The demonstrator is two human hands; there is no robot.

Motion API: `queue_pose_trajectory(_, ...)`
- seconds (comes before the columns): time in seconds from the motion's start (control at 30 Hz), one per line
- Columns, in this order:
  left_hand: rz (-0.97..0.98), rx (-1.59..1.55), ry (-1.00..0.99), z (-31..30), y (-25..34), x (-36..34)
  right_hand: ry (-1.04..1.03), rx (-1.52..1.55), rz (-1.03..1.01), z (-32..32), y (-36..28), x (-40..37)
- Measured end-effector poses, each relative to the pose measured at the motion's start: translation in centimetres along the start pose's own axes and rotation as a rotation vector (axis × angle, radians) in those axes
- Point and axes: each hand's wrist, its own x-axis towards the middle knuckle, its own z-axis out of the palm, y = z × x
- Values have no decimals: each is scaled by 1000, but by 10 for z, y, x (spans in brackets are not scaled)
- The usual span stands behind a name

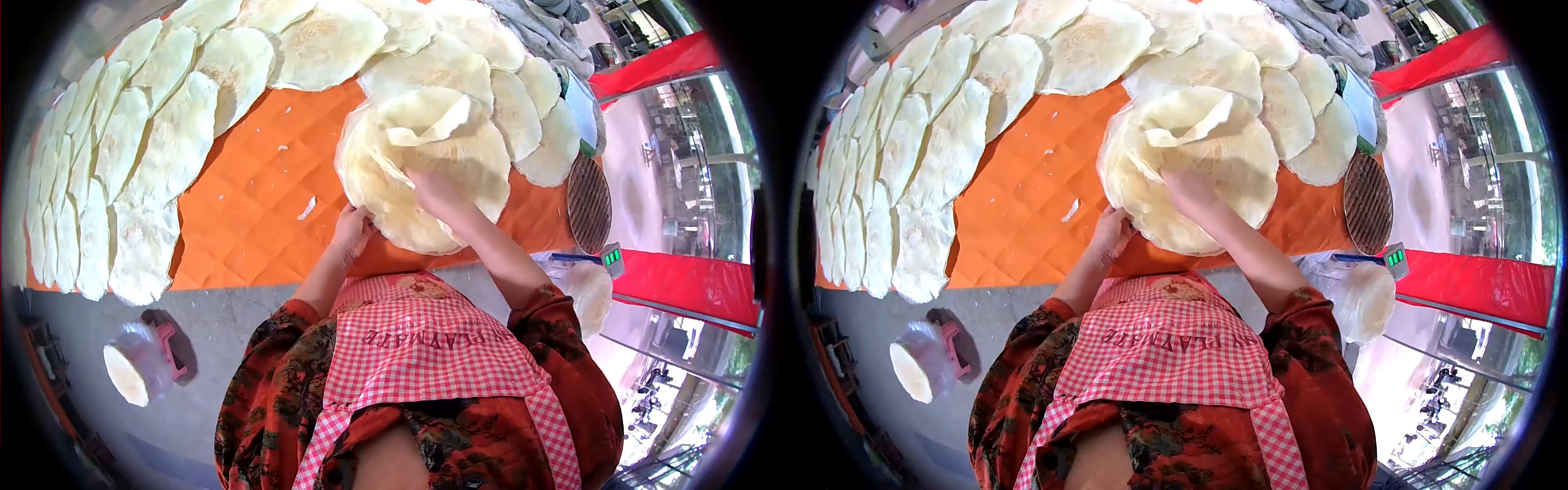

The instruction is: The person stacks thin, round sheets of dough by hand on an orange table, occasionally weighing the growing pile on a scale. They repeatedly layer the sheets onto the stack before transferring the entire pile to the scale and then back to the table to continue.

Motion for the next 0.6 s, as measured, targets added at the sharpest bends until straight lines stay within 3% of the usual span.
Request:
queue_pose_trajectory(0.2, 16, -31, 50, 17, 4, -1, 25, -109, 23, 52, -23, 9)
queue_pose_trajectory(0.3, 71, -12, 46, 18, 1, -2, 207, -60, 96, 63, -33, 2)
queue_pose_trajectory(0.4, 23, 41, 72, 22, 4, -2, -96, 59, 303, 23, -53, -2)
queue_pose_trajectory(0.5, 8, 51, 110, 23, 1, 2, -125, 139, 303, 69, 18, 33)
queue_pose_trajectory(0.57, 13, 68, 89, 18, 3, 6, 83, 11, 280, -9, 33, 33)
queue_pose_trajectory(0.6, 20, 87, 57, 15, 2, 6, -33, 88, 220, -36, 81, 49)
